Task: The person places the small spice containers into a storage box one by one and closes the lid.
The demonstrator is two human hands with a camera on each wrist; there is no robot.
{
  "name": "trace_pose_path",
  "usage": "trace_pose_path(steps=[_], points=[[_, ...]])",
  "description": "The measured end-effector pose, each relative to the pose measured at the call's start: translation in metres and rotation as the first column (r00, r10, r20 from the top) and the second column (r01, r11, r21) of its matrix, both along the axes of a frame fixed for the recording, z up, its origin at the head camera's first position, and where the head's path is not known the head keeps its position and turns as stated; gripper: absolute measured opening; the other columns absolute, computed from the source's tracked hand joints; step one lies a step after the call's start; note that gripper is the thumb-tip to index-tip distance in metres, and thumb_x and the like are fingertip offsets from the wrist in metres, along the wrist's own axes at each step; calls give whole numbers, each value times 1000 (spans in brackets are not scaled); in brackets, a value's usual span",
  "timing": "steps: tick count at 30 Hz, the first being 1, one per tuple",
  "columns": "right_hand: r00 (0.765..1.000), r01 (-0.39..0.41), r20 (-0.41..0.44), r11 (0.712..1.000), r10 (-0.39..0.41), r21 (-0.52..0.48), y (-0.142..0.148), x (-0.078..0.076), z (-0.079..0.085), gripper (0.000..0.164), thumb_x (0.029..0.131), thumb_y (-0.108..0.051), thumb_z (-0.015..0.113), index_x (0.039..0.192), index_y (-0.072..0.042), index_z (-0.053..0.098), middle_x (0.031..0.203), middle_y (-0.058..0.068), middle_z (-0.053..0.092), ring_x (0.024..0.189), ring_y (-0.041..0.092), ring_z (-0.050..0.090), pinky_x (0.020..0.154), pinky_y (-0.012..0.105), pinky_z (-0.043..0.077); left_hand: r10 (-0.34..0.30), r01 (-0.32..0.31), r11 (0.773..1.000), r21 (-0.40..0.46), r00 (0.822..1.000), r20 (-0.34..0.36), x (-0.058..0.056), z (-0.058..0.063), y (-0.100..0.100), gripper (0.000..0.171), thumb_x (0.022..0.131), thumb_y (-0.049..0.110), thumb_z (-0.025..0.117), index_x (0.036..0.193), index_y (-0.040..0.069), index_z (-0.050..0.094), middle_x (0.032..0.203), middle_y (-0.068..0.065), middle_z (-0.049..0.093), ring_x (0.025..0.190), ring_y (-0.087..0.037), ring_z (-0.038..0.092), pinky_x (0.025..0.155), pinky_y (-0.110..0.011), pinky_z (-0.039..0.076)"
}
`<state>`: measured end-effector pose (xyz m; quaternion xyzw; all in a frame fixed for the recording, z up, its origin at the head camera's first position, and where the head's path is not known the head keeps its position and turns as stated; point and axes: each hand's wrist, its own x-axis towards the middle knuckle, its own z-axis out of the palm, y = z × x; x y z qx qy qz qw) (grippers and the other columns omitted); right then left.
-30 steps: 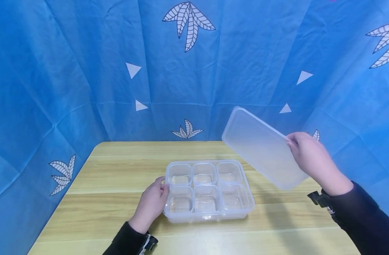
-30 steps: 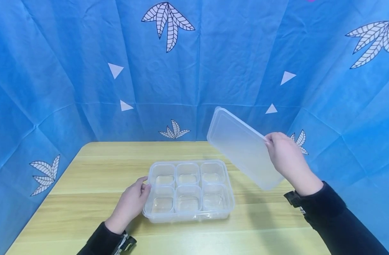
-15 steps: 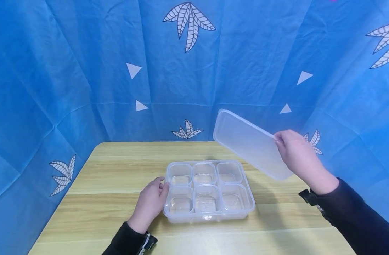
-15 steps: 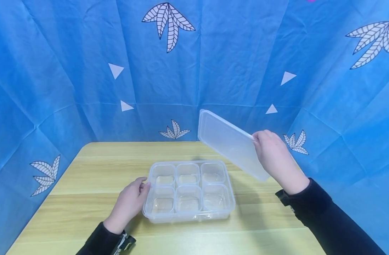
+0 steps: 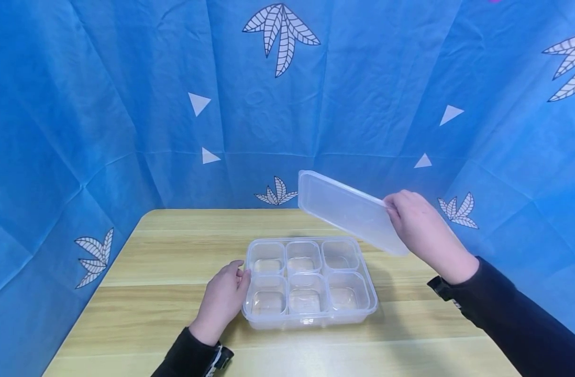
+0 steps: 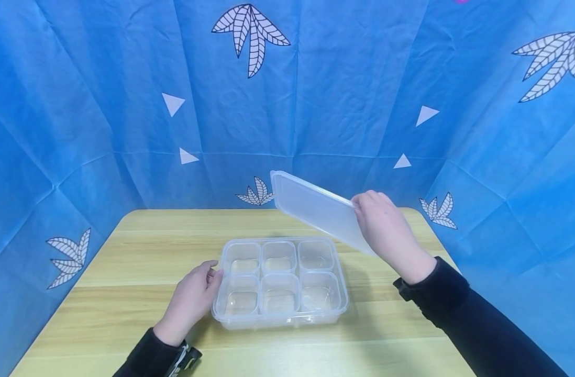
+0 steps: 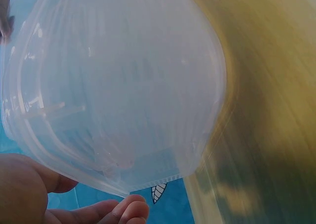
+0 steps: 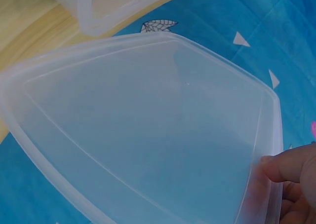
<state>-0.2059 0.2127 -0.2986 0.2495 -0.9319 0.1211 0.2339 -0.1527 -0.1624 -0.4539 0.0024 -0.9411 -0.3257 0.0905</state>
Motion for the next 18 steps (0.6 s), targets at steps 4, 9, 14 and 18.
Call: trace_pose_path(steps=[4,9,14,18], points=[[1000,-25,3,1000,25,12,-7,0,-2,9,98,-3,59,104,3,64,93,14,64,86,31,57,77,45,48,0,0,1000,-1,1000,1,0,0,0,42,101,23,59,129,-7,59,97,-11,66,80,-21,63,70,-39,56],[995,-90,-49,996,90,9,-16,-2,-8,7,96,0,61,103,3,63,92,13,63,85,30,55,75,43,46,-4,4,1000,-1,1000,-1,1,1,0,41,100,23,59,129,-7,59,96,-11,66,79,-21,63,69,-38,56],[967,-201,-156,979,202,19,-24,-6,-21,11,91,5,65,101,2,63,91,12,62,83,29,55,72,41,47,-3,3,1000,-4,1000,-21,0,2,-1,39,100,22,59,127,-7,61,95,-11,66,79,-21,63,69,-38,55],[935,-271,-225,961,275,48,-31,-8,-30,15,87,6,68,102,3,64,92,13,62,82,29,56,71,40,49,-5,5,1000,-2,1000,-17,0,3,-1,39,100,23,59,126,-6,61,95,-11,67,80,-22,64,70,-39,55]])
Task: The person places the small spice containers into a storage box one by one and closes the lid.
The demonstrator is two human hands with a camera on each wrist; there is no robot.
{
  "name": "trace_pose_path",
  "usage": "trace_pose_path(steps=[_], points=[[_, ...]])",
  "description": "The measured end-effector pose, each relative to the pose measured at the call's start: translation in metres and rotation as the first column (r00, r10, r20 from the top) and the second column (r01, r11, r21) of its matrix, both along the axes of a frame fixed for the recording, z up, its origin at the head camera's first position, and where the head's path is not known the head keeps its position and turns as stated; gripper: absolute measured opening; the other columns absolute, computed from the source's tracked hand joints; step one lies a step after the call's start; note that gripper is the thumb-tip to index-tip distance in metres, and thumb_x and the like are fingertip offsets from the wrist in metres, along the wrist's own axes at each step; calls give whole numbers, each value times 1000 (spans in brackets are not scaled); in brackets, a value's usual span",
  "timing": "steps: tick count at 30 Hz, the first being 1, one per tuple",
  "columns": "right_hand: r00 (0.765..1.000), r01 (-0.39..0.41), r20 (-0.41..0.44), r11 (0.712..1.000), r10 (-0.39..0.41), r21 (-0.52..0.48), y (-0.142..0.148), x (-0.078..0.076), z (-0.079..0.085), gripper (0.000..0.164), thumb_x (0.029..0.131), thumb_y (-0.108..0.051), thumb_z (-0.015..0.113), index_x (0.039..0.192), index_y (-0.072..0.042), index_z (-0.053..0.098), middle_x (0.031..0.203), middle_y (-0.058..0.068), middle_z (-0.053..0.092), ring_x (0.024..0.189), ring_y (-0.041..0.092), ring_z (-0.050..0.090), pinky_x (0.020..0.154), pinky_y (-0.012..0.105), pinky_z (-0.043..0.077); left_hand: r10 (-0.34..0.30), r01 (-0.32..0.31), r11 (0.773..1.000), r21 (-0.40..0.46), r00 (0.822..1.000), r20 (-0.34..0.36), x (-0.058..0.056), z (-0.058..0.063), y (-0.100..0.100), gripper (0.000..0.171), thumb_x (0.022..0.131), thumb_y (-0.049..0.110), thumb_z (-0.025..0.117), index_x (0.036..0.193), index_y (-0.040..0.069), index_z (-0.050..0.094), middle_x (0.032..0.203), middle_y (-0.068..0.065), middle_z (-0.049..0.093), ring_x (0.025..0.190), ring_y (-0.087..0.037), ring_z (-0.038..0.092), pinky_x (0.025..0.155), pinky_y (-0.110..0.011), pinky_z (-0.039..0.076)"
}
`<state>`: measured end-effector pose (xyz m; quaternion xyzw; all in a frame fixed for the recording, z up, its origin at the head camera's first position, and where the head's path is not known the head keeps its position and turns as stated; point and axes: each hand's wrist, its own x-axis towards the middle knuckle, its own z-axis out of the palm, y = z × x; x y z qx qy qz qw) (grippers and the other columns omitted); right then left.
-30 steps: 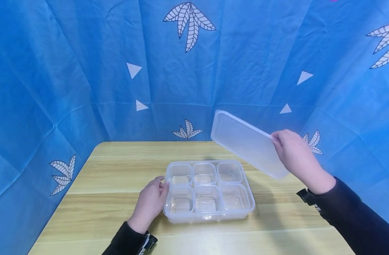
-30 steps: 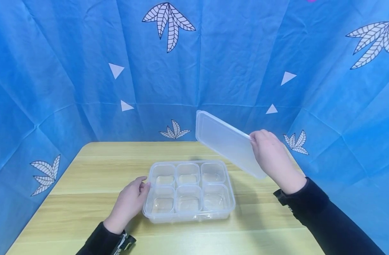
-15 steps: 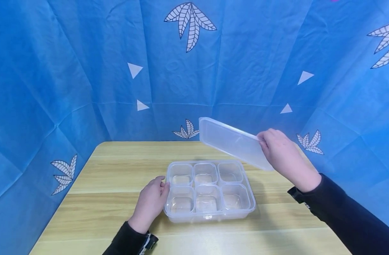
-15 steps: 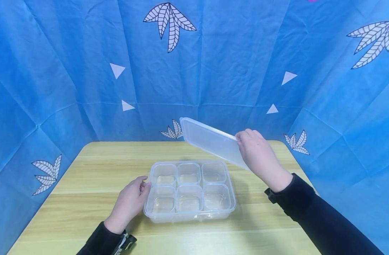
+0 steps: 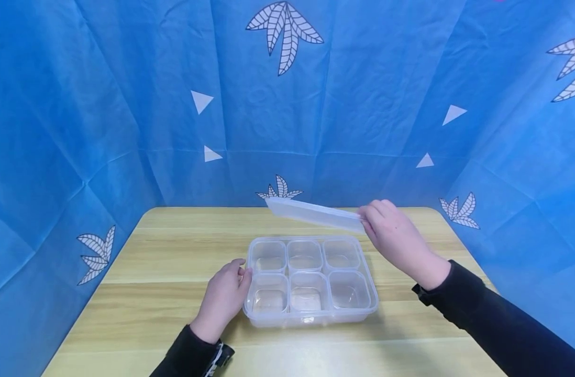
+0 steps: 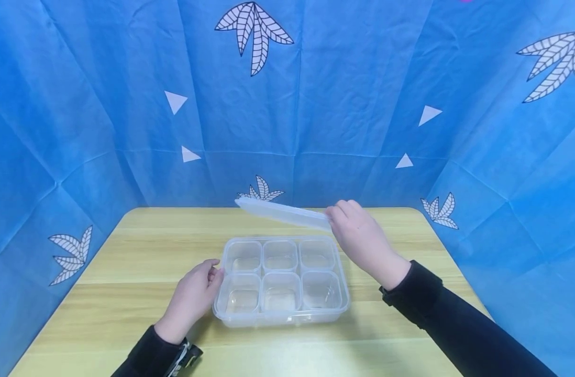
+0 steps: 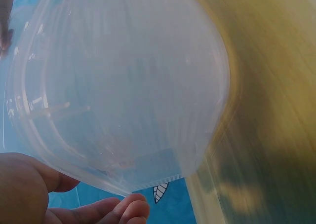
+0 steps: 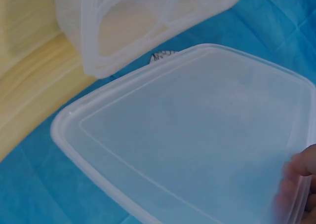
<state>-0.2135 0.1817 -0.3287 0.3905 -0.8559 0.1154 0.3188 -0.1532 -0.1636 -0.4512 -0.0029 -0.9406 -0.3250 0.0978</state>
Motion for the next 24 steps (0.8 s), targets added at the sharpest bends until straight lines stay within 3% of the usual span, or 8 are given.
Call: trace_pose_path(steps=[12,15,18,24], points=[[993,-89,-77,995,92,39,-15,9,-14,20,85,5,71,104,4,64,93,12,61,84,29,58,74,39,51,-14,14,1000,-28,1000,-9,2,1,1,37,99,21,60,123,-7,63,93,-10,66,77,-20,61,70,-39,54],[989,-103,-100,993,108,54,-18,12,-18,11,95,1,59,105,4,63,93,12,60,83,28,57,73,38,50,-20,19,999,-36,1000,-8,1,1,1,36,99,21,60,123,-7,63,94,-11,67,78,-20,62,70,-39,54],[988,-103,-111,992,110,69,-20,15,-21,22,103,-6,43,105,4,63,93,11,61,83,28,56,73,36,50,-19,19,999,-41,1000,-4,0,1,2,37,100,21,59,124,-7,63,96,-13,67,80,-23,64,72,-41,55],[983,-120,-127,988,132,102,-24,20,-30,33,106,-10,33,106,4,63,93,11,61,82,26,57,72,33,51,-11,10,999,-51,1000,-11,2,3,0,37,100,21,58,124,-7,63,97,-14,68,83,-25,65,74,-43,55]])
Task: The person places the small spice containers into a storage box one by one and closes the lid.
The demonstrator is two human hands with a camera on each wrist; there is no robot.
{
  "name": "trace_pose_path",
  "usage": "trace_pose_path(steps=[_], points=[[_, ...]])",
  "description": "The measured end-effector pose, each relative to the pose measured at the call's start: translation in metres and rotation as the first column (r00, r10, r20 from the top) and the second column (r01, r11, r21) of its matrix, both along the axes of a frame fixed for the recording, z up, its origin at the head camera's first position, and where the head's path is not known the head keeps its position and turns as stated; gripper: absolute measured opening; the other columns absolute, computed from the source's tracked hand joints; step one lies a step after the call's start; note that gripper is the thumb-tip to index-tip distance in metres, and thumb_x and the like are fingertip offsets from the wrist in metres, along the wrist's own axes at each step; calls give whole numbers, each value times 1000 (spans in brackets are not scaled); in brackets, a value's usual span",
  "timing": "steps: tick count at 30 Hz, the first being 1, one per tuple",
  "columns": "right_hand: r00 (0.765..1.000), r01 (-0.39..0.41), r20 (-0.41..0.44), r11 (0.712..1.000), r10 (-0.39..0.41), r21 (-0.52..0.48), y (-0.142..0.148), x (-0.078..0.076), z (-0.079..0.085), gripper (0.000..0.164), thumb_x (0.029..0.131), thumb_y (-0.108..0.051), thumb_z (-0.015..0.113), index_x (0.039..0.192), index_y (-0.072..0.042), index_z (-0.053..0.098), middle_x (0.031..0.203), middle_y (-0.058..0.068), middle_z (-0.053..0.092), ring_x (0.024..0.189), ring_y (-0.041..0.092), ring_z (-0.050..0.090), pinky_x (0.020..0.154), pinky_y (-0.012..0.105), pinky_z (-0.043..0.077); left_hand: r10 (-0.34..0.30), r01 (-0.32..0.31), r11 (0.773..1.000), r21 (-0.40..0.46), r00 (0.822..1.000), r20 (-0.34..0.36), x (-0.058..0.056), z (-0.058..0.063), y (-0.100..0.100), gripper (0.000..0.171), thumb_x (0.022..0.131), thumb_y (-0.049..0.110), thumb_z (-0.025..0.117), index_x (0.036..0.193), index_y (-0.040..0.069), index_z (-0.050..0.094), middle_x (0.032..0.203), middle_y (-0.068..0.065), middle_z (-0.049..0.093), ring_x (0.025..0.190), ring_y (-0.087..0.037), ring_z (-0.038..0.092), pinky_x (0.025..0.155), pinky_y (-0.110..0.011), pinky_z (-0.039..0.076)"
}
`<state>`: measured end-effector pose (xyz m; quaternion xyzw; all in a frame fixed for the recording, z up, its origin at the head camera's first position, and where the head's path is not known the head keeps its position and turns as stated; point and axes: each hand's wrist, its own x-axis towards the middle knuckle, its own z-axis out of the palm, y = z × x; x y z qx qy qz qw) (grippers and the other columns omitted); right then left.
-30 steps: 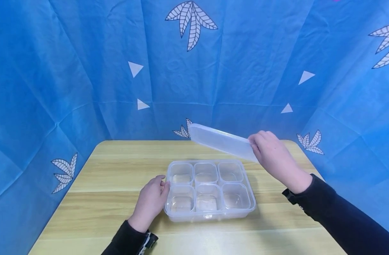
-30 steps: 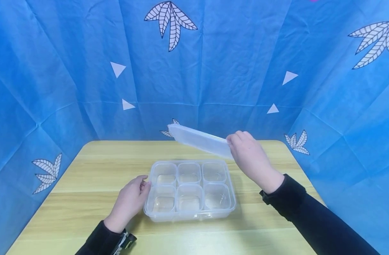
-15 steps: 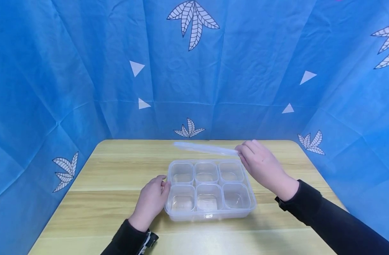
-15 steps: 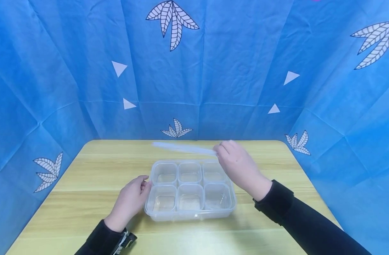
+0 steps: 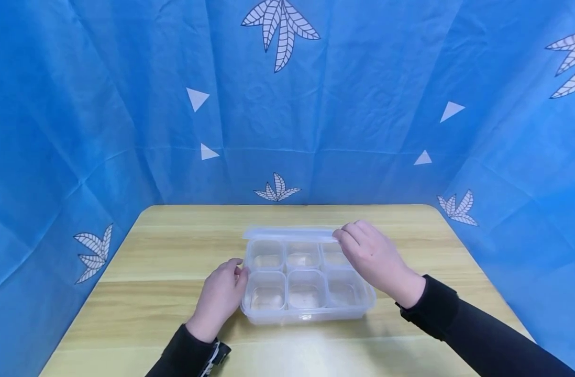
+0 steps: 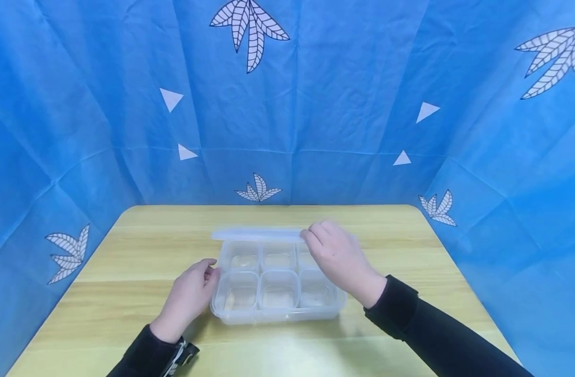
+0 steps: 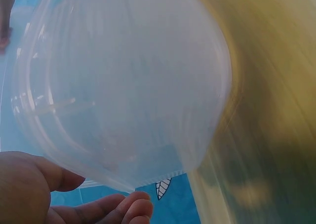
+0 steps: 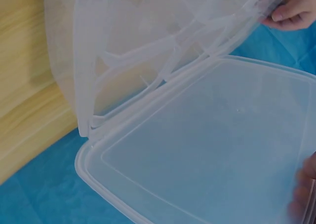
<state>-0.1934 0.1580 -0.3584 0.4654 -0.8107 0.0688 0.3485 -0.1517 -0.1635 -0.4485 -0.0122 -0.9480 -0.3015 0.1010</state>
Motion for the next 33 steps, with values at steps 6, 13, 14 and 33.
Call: trace_pose_path(steps=[6,13,14,33], points=[[1000,-5,-20,1000,6,12,-2,4,-7,34,106,-7,30,107,4,62,93,11,60,80,26,56,69,33,51,-10,9,1000,-24,999,-45,1,3,-3,37,99,19,60,124,-7,63,98,-16,69,86,-30,66,76,-46,56],[999,-11,-33,999,12,36,-5,8,-14,19,100,3,45,108,4,63,95,11,61,82,26,57,70,33,51,-2,1,999,-47,1000,-29,5,9,-6,38,99,20,60,127,-7,61,105,-19,69,94,-34,67,81,-49,55],[999,-9,-31,999,10,39,-5,9,-15,18,100,3,46,108,4,63,95,11,61,83,26,57,71,33,51,-4,3,999,-50,999,-38,6,9,-7,38,99,19,60,126,-7,62,104,-20,69,94,-34,67,81,-49,55],[993,-104,-66,992,99,-71,-8,24,-45,29,104,-8,39,104,0,67,91,7,60,78,22,55,67,31,48,-61,48,992,-118,992,-111,12,10,-21,31,95,11,61,120,-8,63,105,-19,69,97,-34,67,84,-50,54]])
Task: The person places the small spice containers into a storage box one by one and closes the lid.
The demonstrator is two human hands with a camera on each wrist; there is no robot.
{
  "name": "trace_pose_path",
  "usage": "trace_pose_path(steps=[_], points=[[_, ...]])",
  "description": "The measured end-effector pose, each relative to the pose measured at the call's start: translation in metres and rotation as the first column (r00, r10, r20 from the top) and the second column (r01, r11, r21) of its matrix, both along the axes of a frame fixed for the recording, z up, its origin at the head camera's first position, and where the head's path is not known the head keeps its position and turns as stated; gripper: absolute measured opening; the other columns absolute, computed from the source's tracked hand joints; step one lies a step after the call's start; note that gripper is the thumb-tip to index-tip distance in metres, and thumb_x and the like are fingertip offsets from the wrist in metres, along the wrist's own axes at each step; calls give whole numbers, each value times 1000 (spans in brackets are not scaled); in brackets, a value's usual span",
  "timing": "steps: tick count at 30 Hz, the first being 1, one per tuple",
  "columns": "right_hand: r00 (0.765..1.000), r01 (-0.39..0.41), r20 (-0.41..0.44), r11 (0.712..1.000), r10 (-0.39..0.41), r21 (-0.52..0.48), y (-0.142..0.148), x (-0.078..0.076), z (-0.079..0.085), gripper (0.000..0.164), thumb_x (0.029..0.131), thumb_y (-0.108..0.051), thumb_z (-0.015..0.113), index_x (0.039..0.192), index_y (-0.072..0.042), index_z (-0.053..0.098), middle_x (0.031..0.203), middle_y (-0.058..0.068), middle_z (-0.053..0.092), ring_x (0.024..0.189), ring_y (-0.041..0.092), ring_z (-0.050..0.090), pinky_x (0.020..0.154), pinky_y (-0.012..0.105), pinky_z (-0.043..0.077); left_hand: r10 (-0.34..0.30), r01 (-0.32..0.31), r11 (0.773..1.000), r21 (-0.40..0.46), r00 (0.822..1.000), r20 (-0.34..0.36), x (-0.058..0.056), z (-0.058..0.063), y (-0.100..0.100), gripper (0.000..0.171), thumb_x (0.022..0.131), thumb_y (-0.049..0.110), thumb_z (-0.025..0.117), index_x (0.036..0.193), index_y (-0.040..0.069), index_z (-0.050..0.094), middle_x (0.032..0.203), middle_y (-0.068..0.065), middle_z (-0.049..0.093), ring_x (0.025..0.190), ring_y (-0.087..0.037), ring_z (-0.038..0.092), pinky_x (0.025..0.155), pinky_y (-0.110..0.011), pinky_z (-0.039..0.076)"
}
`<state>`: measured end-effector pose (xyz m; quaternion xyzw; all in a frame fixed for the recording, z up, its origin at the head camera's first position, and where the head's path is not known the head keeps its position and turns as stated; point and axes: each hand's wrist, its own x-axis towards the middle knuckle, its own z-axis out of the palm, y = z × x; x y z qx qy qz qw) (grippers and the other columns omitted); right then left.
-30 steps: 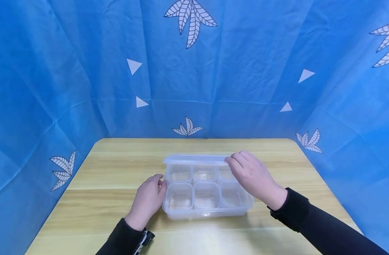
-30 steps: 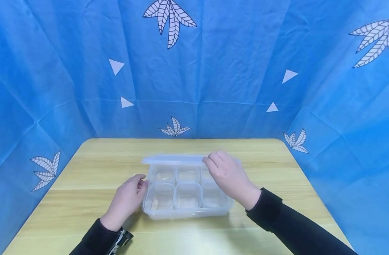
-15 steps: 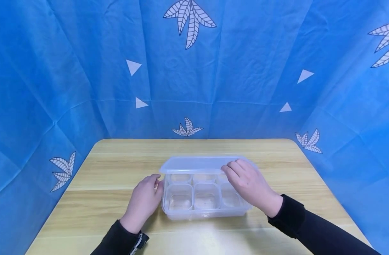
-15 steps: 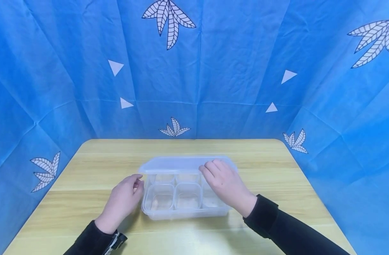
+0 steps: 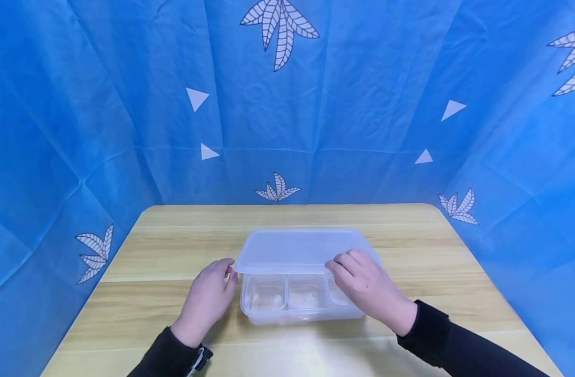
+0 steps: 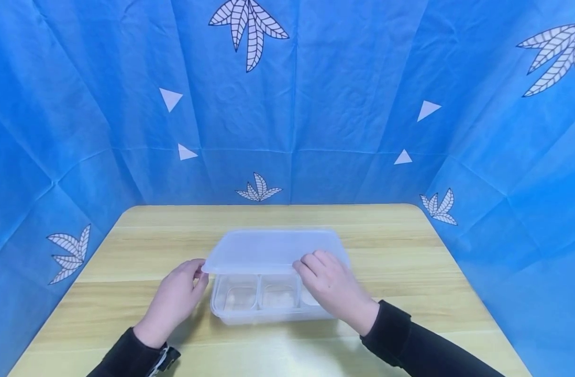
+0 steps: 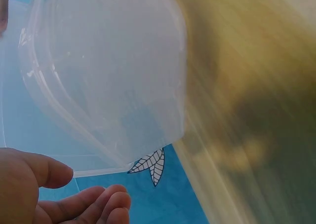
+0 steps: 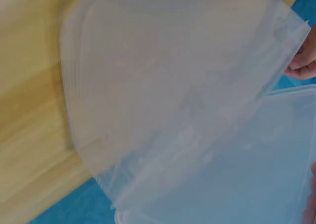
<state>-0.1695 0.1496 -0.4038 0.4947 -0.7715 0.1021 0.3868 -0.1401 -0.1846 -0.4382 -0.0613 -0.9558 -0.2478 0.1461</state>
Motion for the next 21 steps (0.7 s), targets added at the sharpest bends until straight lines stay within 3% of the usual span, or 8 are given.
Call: trace_pose_path(steps=[7,14,21], points=[[997,-28,70,1000,28,-9,0,11,-15,30,105,-11,39,100,-3,67,89,4,58,77,20,52,67,29,44,1,-1,1000,-8,1000,-18,1,-6,-2,29,95,9,63,119,-8,65,103,-18,69,95,-32,68,82,-49,55],[976,-39,215,995,20,87,5,18,-28,34,108,-22,38,105,-7,69,94,-1,58,85,16,53,75,26,46,-17,16,1000,-6,998,-61,3,-10,-5,25,98,6,57,116,-8,66,104,-19,70,95,-34,68,83,-49,55],[967,-77,253,986,38,145,8,19,-38,32,108,-27,44,110,-9,71,97,-4,60,88,13,54,78,25,46,-20,20,1000,-12,997,-76,1,-14,-8,25,98,7,57,115,-8,67,102,-18,70,94,-34,68,83,-49,55]])
